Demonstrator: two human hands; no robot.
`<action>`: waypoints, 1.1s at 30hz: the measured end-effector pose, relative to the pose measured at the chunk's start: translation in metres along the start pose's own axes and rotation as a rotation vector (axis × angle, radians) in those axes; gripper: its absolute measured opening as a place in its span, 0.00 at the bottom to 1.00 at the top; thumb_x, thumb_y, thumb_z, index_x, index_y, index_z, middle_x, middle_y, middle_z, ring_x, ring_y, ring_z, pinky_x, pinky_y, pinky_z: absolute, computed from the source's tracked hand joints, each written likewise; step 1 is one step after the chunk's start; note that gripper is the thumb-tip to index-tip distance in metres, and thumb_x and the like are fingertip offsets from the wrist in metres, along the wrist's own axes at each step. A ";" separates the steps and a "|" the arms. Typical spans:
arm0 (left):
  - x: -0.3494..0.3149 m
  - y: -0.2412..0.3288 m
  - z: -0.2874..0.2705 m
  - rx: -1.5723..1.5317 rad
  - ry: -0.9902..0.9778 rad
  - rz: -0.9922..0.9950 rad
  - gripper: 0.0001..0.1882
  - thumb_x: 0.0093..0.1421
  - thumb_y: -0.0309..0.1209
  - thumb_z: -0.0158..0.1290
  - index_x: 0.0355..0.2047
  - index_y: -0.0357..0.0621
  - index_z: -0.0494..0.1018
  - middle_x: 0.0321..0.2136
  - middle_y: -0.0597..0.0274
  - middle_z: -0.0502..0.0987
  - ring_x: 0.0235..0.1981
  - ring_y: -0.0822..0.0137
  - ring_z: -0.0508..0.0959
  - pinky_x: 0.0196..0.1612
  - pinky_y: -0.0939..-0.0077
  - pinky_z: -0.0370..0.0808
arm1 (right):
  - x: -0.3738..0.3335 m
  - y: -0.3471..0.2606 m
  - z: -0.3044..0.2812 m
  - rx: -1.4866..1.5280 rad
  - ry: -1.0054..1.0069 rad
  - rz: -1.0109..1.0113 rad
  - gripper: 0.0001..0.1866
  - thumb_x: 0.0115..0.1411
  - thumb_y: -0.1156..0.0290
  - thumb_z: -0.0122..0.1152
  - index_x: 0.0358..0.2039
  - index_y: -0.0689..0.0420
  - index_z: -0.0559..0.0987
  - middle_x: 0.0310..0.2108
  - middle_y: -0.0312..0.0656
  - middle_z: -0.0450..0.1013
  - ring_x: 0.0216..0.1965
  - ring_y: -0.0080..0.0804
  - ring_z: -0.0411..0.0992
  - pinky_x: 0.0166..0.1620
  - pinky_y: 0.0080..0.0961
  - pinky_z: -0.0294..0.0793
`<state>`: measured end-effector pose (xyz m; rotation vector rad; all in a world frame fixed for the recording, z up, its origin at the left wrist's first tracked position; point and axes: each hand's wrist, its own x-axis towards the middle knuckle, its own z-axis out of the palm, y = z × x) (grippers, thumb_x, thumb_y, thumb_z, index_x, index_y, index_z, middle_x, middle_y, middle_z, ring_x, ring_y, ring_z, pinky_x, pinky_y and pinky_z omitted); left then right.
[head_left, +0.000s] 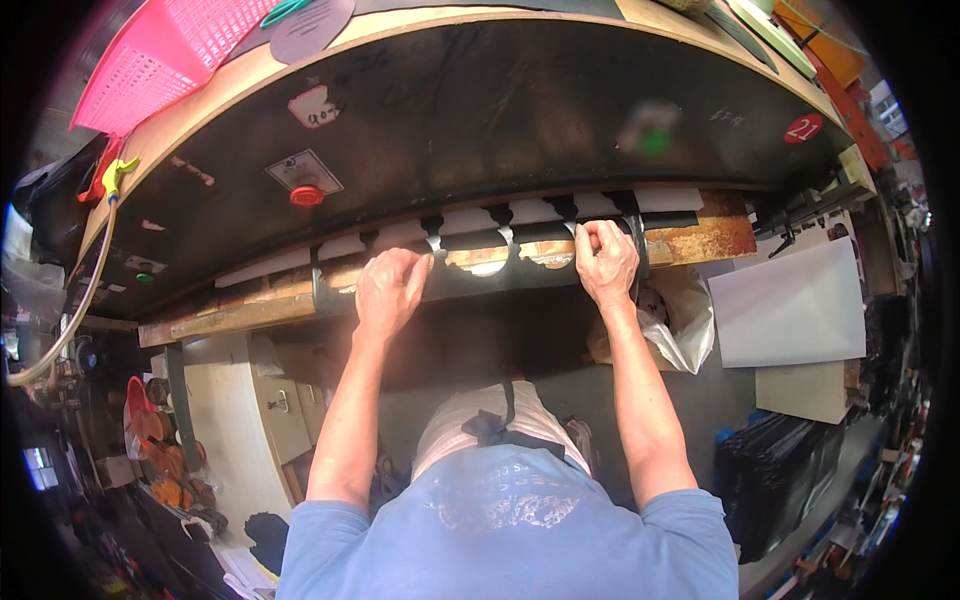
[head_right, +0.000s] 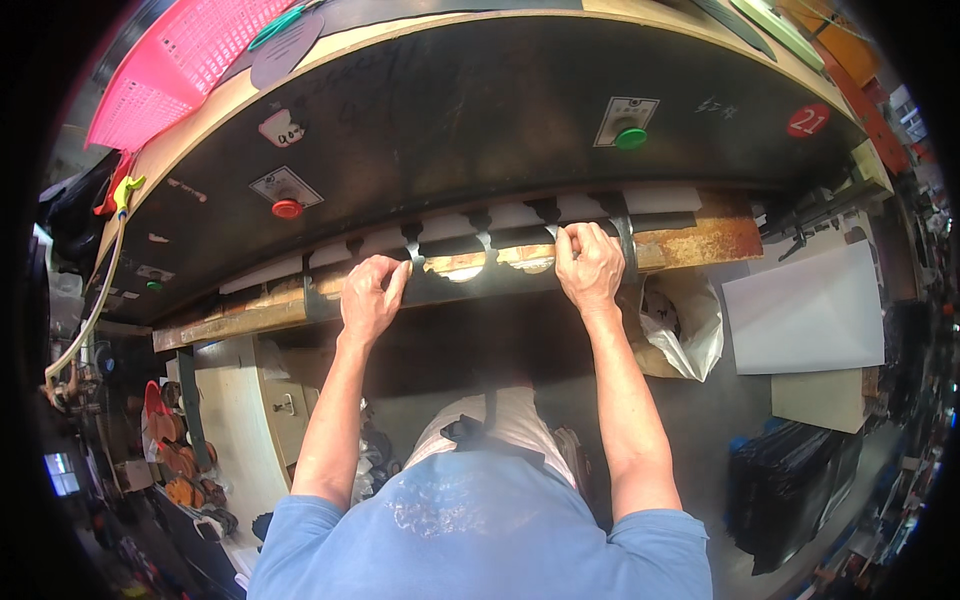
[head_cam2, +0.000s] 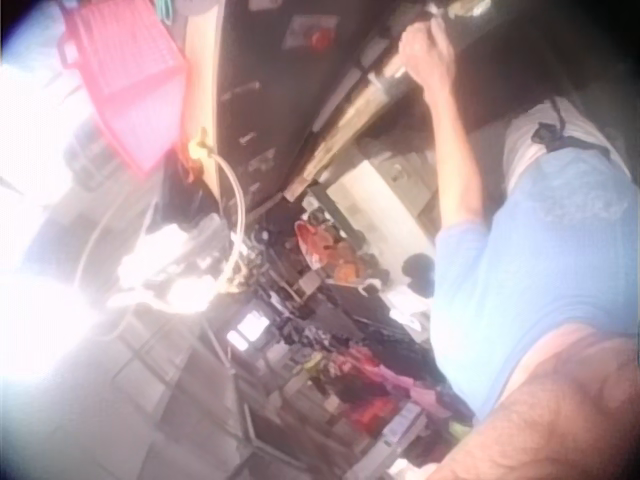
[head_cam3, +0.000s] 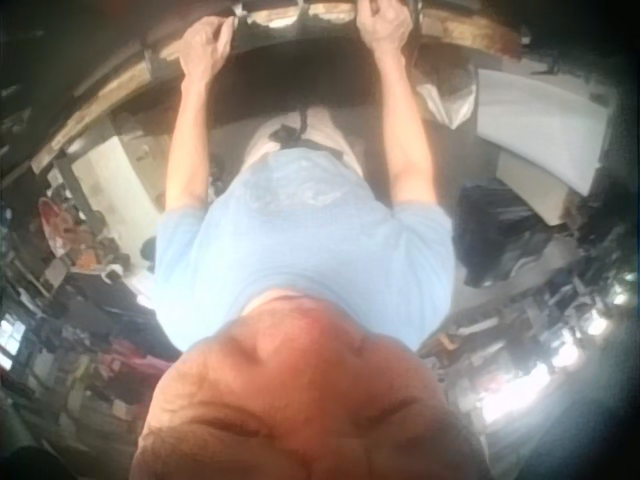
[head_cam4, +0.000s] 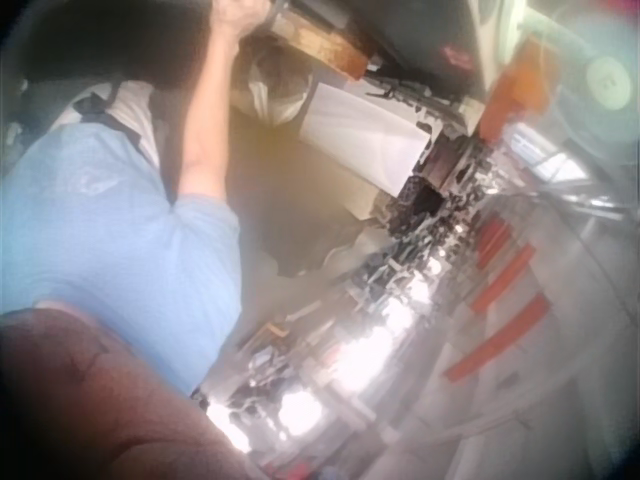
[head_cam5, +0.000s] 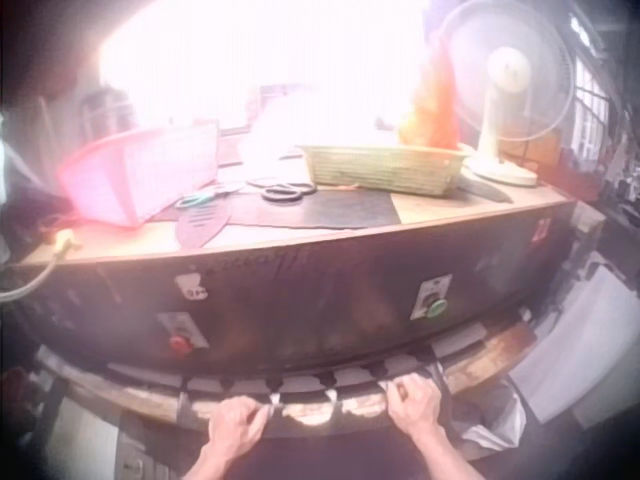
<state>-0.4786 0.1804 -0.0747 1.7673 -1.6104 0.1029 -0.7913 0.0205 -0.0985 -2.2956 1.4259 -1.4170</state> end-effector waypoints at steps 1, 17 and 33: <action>0.001 0.001 -0.001 0.017 -0.011 -0.026 0.11 0.67 0.35 0.65 0.31 0.42 0.82 0.30 0.54 0.83 0.35 0.49 0.82 0.43 0.55 0.77 | 0.001 -0.001 -0.001 0.012 -0.016 -0.007 0.08 0.63 0.70 0.71 0.27 0.52 0.81 0.24 0.34 0.75 0.28 0.39 0.77 0.38 0.39 0.73; -0.027 0.000 0.005 -0.044 -0.069 -0.028 0.07 0.64 0.24 0.65 0.30 0.40 0.78 0.29 0.53 0.80 0.33 0.49 0.80 0.41 0.55 0.75 | -0.015 -0.004 0.006 0.418 -0.068 0.474 0.07 0.67 0.73 0.73 0.41 0.63 0.86 0.29 0.32 0.78 0.31 0.16 0.73 0.38 0.19 0.75; 0.003 -0.027 0.038 0.039 -0.098 0.039 0.27 0.66 0.28 0.64 0.64 0.35 0.75 0.70 0.41 0.73 0.74 0.39 0.68 0.77 0.39 0.60 | 0.024 -0.091 0.097 0.518 -0.483 0.166 0.46 0.49 0.66 0.81 0.71 0.55 0.76 0.72 0.60 0.65 0.74 0.55 0.63 0.75 0.45 0.65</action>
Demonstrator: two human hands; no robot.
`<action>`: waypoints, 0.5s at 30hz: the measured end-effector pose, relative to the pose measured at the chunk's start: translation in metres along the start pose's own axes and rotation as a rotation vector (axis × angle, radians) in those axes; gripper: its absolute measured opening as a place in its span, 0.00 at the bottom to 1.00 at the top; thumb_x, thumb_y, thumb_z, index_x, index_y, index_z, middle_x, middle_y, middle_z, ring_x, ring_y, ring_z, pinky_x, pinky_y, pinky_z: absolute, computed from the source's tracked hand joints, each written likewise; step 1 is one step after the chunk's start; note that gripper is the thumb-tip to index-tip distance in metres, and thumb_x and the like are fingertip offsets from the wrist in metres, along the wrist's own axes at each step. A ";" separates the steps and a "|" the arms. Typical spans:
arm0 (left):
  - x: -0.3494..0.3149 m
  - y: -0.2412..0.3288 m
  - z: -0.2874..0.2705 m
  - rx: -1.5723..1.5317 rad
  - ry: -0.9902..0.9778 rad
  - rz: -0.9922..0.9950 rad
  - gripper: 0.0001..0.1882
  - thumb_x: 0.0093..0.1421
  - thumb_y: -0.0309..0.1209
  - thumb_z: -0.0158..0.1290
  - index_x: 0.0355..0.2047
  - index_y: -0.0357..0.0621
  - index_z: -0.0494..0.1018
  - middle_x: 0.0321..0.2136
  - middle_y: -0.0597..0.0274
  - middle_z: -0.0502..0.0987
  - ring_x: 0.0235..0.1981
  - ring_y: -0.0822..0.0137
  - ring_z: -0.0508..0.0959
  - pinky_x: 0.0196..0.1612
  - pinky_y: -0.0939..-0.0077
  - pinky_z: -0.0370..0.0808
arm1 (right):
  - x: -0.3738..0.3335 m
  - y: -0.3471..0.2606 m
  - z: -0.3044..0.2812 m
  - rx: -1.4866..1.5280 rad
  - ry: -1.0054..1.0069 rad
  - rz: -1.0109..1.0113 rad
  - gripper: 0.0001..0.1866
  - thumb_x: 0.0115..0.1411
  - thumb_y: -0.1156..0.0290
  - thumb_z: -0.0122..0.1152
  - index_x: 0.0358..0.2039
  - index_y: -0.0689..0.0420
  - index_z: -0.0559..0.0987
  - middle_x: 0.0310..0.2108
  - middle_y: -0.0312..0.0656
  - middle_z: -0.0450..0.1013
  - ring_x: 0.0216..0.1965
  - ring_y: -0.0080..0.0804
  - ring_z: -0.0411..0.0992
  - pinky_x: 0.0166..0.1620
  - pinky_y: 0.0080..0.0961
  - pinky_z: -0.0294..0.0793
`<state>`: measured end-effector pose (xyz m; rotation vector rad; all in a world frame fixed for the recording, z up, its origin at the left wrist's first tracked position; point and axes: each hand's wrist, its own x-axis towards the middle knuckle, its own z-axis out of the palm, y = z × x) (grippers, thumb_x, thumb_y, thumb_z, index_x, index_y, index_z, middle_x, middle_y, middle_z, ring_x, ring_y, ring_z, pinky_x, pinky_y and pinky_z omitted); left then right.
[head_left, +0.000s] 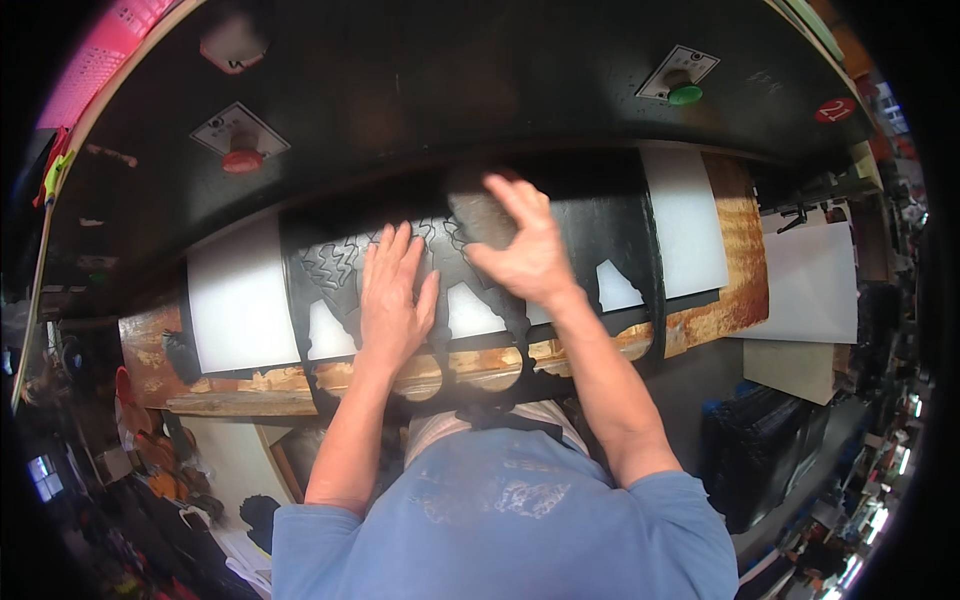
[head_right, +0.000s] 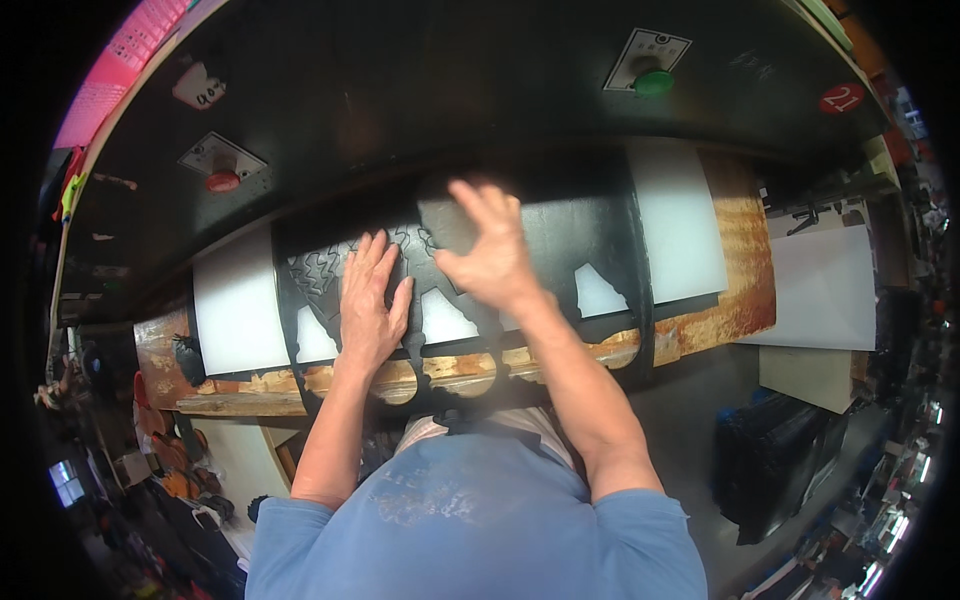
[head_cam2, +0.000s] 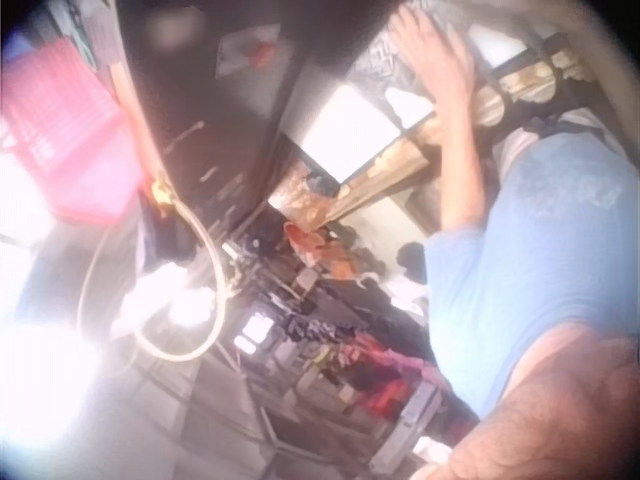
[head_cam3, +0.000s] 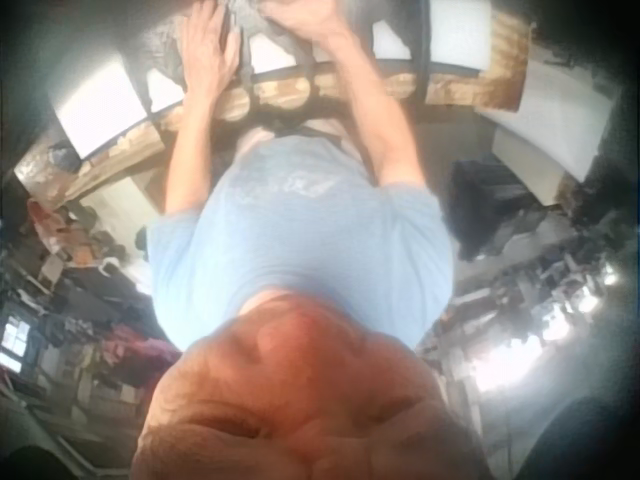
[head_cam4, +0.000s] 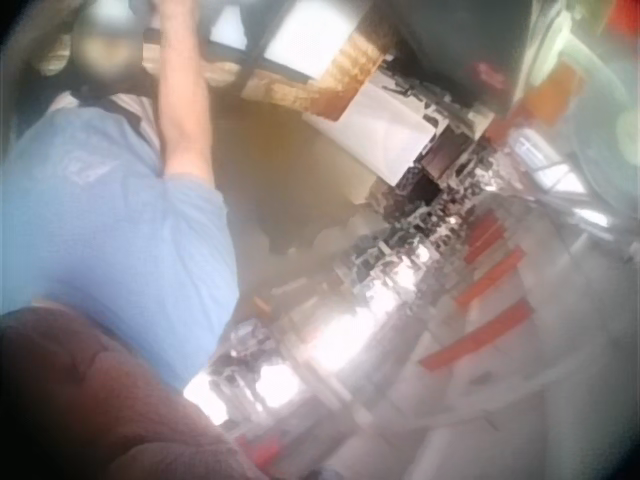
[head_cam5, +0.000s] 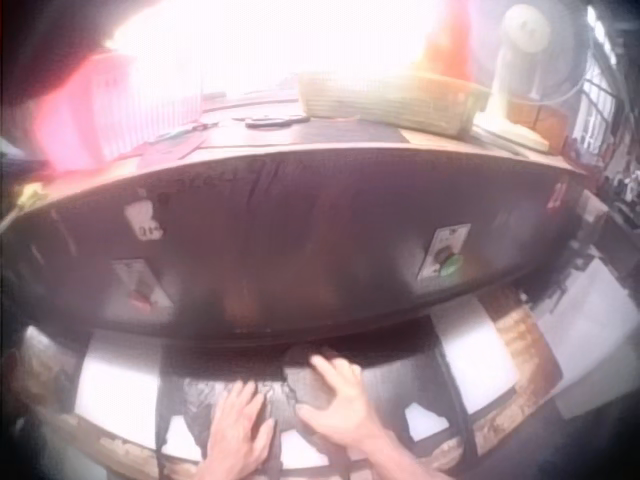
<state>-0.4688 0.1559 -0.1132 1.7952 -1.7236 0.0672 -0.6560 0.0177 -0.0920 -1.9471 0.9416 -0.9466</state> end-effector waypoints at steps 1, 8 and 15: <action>-0.006 0.002 -0.001 -0.004 -0.010 -0.016 0.27 0.66 0.27 0.64 0.65 0.36 0.75 0.70 0.42 0.72 0.75 0.39 0.67 0.77 0.39 0.60 | -0.004 0.001 -0.015 0.153 -0.009 0.053 0.46 0.48 0.67 0.82 0.71 0.55 0.76 0.72 0.58 0.67 0.73 0.50 0.65 0.74 0.42 0.66; -0.024 0.000 -0.002 -0.022 -0.032 -0.066 0.26 0.66 0.26 0.64 0.63 0.37 0.76 0.70 0.42 0.72 0.75 0.40 0.67 0.77 0.39 0.59 | -0.034 0.028 -0.031 -0.356 0.165 -0.082 0.34 0.49 0.71 0.76 0.60 0.62 0.83 0.73 0.57 0.66 0.75 0.62 0.61 0.75 0.53 0.64; -0.027 -0.010 -0.004 -0.186 -0.002 -0.068 0.22 0.66 0.24 0.62 0.60 0.36 0.78 0.66 0.42 0.77 0.73 0.40 0.70 0.75 0.42 0.64 | -0.038 0.055 -0.022 -0.363 0.177 -0.121 0.29 0.49 0.72 0.75 0.54 0.63 0.86 0.71 0.59 0.69 0.73 0.70 0.60 0.72 0.59 0.65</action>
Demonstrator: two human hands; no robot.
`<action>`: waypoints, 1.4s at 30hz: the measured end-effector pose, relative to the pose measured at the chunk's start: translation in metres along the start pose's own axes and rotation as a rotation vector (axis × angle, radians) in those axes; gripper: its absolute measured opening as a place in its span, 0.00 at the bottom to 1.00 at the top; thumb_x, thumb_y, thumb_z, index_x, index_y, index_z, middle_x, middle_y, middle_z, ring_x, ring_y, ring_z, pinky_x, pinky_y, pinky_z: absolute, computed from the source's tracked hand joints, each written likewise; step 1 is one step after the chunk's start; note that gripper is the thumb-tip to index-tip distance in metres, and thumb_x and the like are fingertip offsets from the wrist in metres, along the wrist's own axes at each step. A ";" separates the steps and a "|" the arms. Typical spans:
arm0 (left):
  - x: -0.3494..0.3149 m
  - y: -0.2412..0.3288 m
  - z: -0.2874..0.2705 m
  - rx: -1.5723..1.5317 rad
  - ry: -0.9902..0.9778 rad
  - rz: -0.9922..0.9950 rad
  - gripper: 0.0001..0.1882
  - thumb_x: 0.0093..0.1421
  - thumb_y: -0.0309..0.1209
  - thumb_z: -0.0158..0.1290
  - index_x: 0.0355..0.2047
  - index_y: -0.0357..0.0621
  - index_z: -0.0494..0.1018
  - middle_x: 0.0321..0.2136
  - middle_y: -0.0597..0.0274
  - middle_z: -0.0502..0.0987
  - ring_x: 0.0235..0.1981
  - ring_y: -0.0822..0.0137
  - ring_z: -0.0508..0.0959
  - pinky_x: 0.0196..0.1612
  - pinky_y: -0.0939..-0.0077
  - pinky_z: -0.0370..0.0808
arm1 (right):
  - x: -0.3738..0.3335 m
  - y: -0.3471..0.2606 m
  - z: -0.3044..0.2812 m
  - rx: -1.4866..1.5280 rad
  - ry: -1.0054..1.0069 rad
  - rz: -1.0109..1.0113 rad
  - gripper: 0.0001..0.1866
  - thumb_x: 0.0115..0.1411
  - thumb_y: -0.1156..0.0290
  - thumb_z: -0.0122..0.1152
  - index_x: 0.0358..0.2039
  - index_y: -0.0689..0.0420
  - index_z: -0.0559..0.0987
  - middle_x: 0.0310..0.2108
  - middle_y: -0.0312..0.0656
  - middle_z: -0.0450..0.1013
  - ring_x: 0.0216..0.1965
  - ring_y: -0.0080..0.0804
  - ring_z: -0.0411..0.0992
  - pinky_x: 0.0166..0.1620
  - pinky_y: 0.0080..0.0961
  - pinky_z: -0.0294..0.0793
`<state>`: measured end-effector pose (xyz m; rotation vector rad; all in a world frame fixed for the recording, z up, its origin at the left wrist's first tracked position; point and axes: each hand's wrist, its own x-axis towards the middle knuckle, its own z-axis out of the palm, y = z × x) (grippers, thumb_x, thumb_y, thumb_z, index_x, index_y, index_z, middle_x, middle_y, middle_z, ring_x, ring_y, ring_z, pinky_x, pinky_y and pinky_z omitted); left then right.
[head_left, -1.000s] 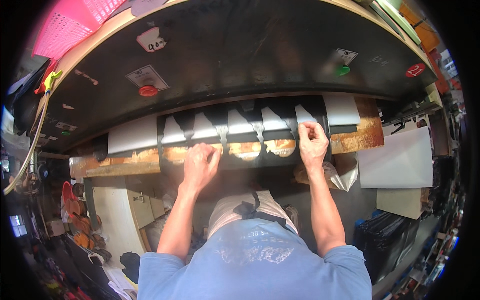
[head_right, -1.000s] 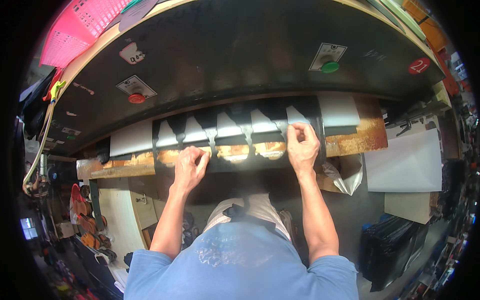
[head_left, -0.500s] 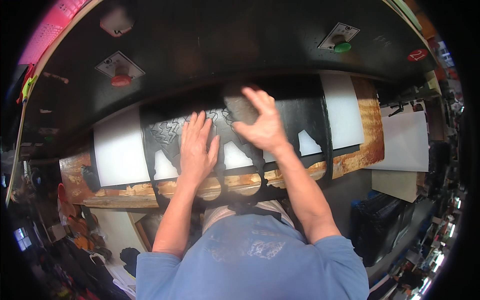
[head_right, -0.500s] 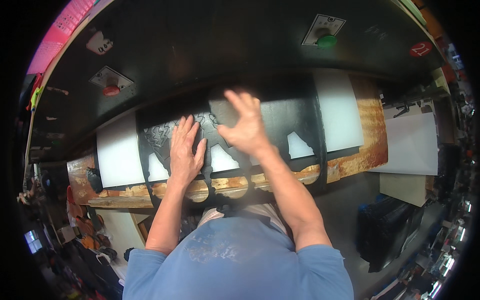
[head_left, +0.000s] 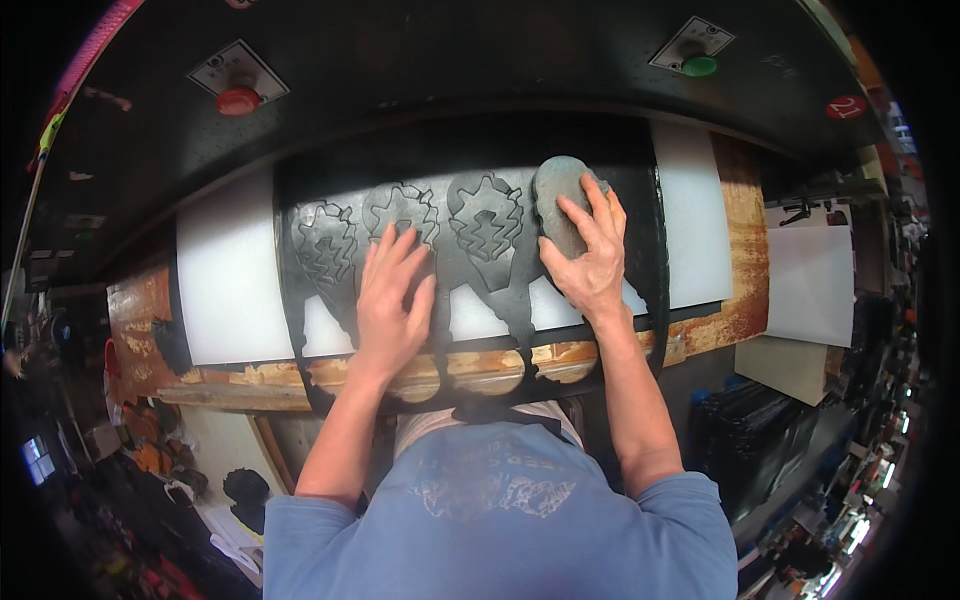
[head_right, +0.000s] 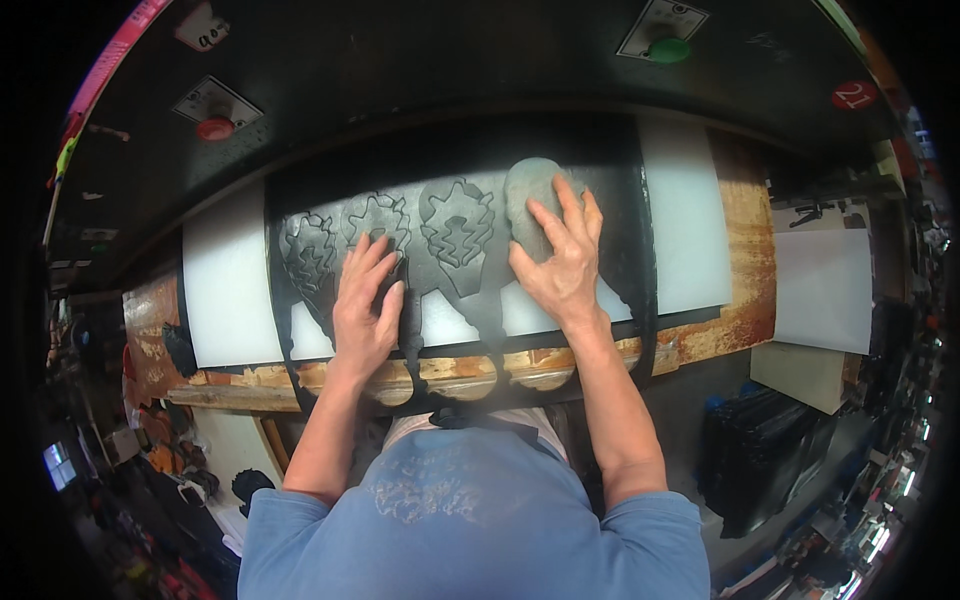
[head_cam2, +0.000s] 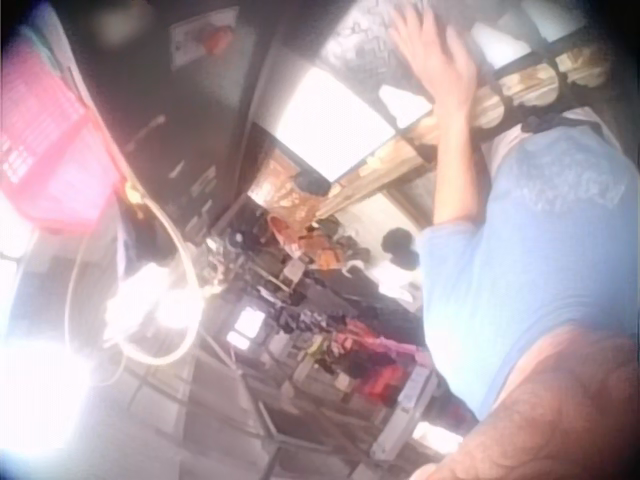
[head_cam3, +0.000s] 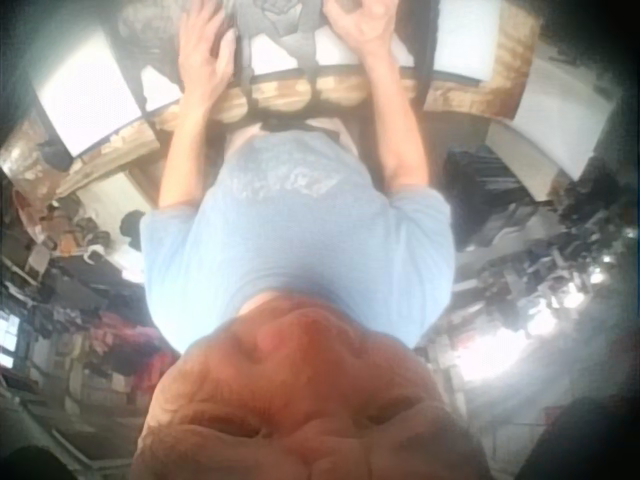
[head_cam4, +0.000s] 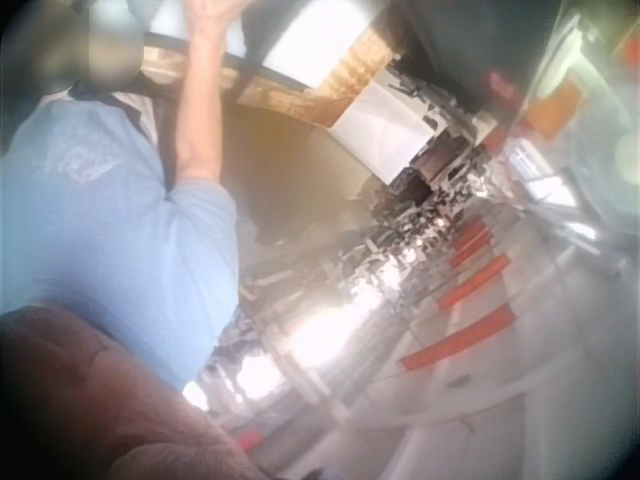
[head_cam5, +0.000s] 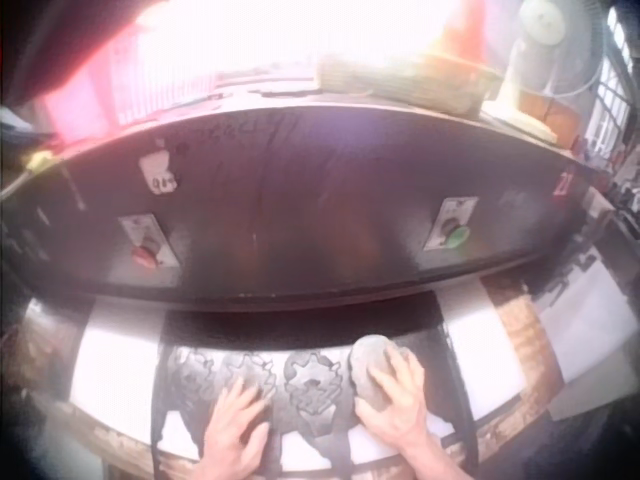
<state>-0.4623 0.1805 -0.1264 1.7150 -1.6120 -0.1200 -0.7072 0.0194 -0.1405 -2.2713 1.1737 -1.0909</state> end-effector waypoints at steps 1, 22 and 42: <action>0.000 -0.002 -0.006 -0.044 0.010 -0.011 0.20 0.66 0.22 0.62 0.59 0.36 0.79 0.63 0.42 0.78 0.71 0.41 0.73 0.73 0.44 0.67 | 0.001 0.001 0.001 0.000 -0.012 -0.010 0.28 0.48 0.72 0.75 0.53 0.63 0.86 0.71 0.59 0.70 0.72 0.73 0.60 0.72 0.61 0.66; -0.088 0.023 -0.016 -0.010 0.090 0.095 0.06 0.63 0.21 0.64 0.40 0.42 0.80 0.33 0.52 0.82 0.32 0.47 0.83 0.35 0.57 0.79 | 0.082 -0.039 -0.102 0.101 0.470 -0.138 0.04 0.68 0.75 0.66 0.39 0.62 0.82 0.36 0.45 0.80 0.36 0.39 0.80 0.42 0.32 0.78; -0.082 0.028 -0.007 0.034 0.089 0.015 0.05 0.69 0.29 0.62 0.39 0.41 0.79 0.31 0.49 0.84 0.32 0.46 0.85 0.38 0.56 0.80 | -0.112 -0.010 -0.046 -0.089 0.318 0.238 0.05 0.65 0.69 0.67 0.33 0.56 0.85 0.27 0.43 0.80 0.27 0.46 0.80 0.34 0.42 0.78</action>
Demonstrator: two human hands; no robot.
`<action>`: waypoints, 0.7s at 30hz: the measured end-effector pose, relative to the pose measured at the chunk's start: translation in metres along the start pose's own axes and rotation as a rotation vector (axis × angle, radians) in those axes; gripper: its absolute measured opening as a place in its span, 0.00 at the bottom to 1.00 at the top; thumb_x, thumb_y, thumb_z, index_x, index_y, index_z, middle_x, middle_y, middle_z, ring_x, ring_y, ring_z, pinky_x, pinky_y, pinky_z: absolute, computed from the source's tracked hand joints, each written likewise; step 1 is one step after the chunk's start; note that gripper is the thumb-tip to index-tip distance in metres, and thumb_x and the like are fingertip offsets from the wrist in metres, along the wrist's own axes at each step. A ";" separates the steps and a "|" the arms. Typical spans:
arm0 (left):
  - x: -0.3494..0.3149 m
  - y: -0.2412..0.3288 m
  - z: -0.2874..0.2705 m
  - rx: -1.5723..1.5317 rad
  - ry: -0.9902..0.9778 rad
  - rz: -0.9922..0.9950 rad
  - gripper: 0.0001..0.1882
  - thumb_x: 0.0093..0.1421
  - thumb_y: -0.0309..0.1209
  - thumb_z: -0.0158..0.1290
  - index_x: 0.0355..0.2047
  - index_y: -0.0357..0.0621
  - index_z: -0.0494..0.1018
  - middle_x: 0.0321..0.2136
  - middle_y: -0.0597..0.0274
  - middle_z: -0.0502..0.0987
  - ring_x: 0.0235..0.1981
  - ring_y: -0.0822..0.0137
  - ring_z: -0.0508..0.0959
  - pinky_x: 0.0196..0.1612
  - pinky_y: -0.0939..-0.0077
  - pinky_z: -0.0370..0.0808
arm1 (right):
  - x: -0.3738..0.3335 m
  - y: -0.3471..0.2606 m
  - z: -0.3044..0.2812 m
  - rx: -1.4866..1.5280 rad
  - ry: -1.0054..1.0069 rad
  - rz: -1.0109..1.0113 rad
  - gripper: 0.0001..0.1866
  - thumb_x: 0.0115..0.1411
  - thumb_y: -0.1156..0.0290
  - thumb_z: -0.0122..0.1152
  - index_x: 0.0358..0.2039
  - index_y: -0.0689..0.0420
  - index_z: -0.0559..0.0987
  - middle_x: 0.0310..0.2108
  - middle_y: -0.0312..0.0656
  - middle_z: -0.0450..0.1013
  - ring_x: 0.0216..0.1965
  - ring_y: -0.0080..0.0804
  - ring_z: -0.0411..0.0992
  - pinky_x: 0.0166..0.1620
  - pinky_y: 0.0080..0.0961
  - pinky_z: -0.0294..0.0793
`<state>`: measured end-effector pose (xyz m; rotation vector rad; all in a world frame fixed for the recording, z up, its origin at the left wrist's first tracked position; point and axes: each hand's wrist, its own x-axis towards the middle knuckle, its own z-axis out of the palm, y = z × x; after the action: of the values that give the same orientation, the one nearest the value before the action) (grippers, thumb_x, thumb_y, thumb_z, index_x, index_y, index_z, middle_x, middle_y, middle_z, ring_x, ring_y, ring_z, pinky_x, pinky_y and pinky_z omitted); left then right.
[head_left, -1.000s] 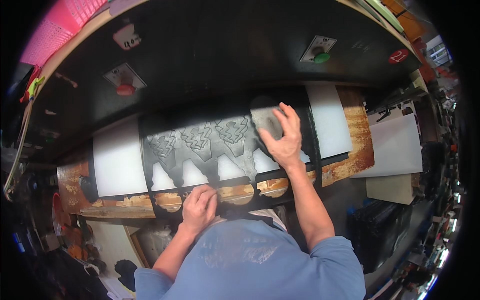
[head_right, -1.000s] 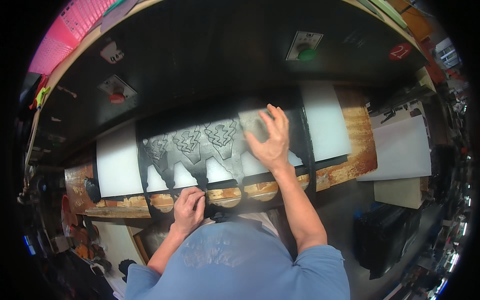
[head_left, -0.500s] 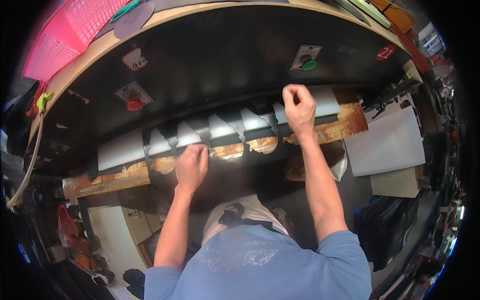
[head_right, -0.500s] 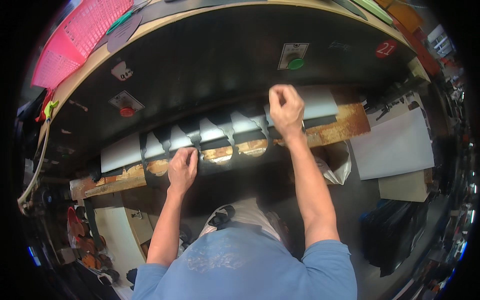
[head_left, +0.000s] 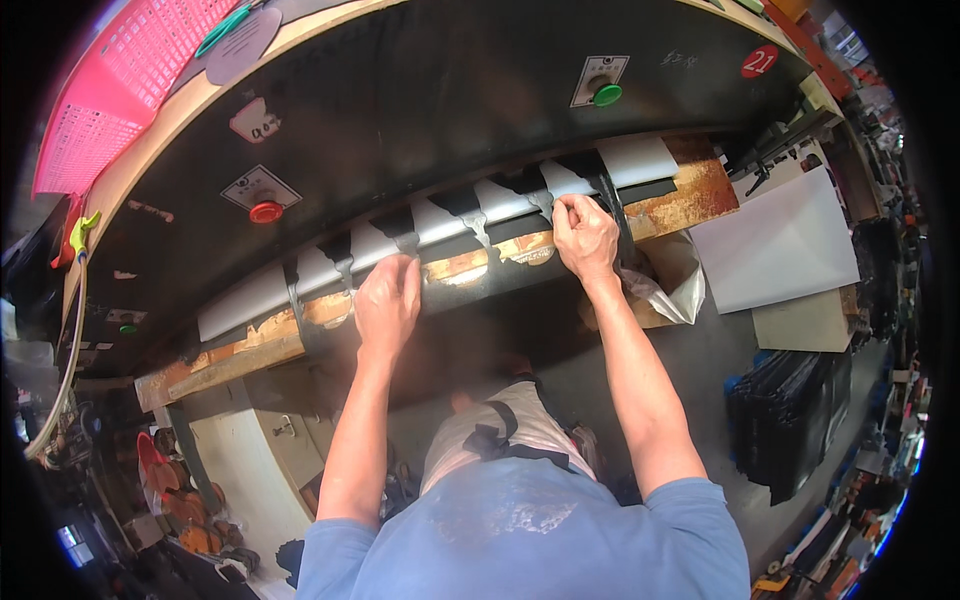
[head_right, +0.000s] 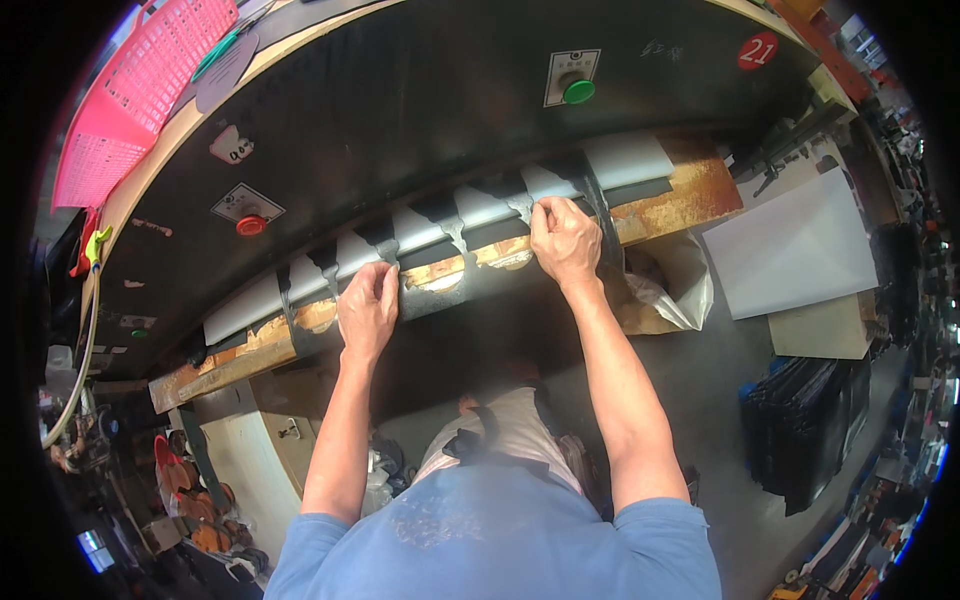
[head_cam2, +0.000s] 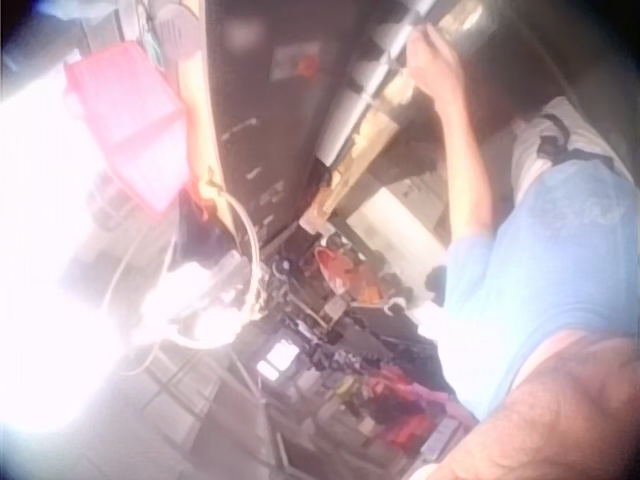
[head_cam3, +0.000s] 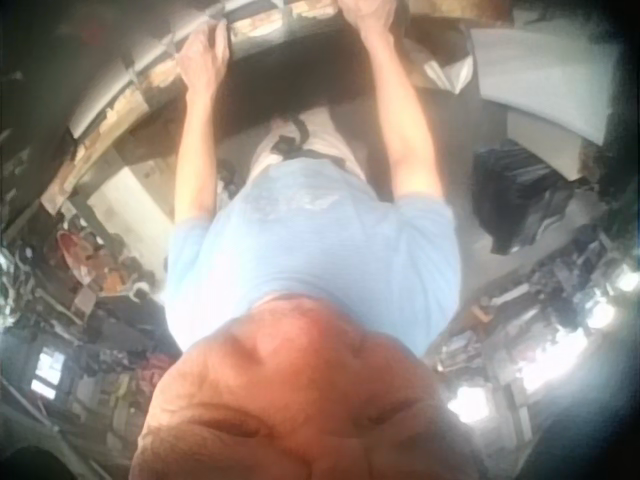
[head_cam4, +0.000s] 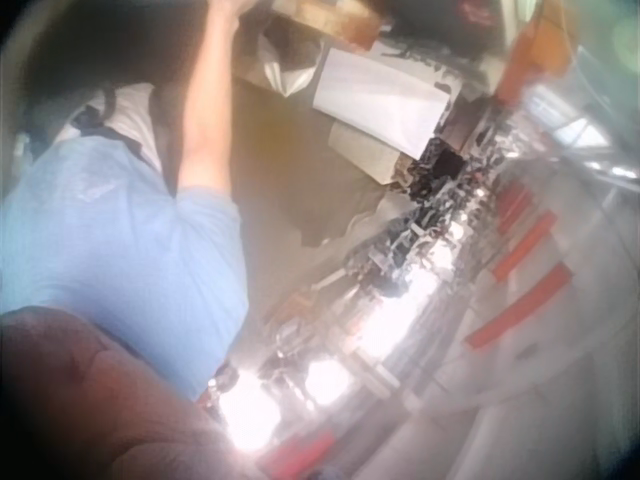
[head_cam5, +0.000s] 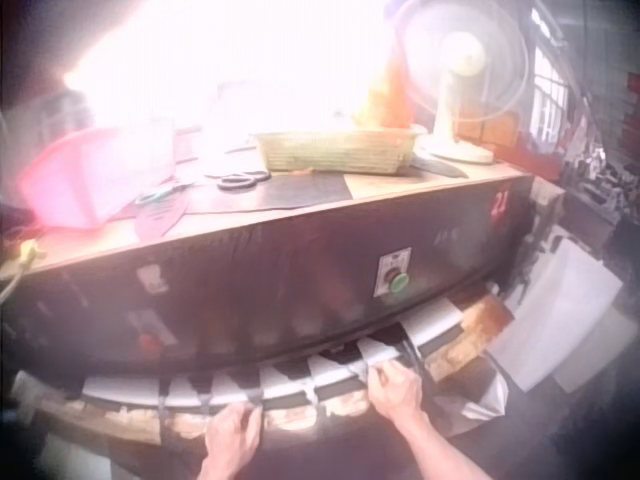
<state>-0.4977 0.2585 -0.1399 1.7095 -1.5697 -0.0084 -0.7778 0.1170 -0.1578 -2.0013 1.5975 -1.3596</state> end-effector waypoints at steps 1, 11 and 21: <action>0.000 -0.001 0.001 0.008 0.000 0.007 0.05 0.69 0.29 0.62 0.40 0.41 0.79 0.31 0.49 0.84 0.32 0.46 0.85 0.38 0.56 0.80 | 0.000 0.001 0.000 -0.004 0.004 -0.021 0.05 0.65 0.69 0.67 0.33 0.55 0.85 0.27 0.43 0.80 0.27 0.46 0.80 0.34 0.42 0.78; -0.010 -0.009 -0.001 0.042 -0.016 -0.049 0.07 0.70 0.29 0.64 0.44 0.41 0.80 0.30 0.53 0.84 0.29 0.57 0.84 0.36 0.64 0.80 | 0.000 0.000 -0.010 0.119 -0.114 -0.064 0.04 0.65 0.71 0.69 0.36 0.58 0.86 0.27 0.45 0.79 0.24 0.38 0.77 0.32 0.35 0.77; 0.053 0.002 0.006 -0.114 0.043 -0.031 0.10 0.66 0.19 0.62 0.47 0.37 0.80 0.42 0.47 0.82 0.43 0.47 0.83 0.49 0.57 0.80 | 0.078 -0.036 0.054 0.175 -0.277 -0.150 0.36 0.57 0.63 0.77 0.62 0.67 0.77 0.64 0.68 0.68 0.66 0.65 0.68 0.68 0.51 0.71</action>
<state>-0.4899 0.2103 -0.1173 1.6343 -1.4835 -0.0748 -0.7158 0.0445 -0.1224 -2.1263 1.1892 -1.1632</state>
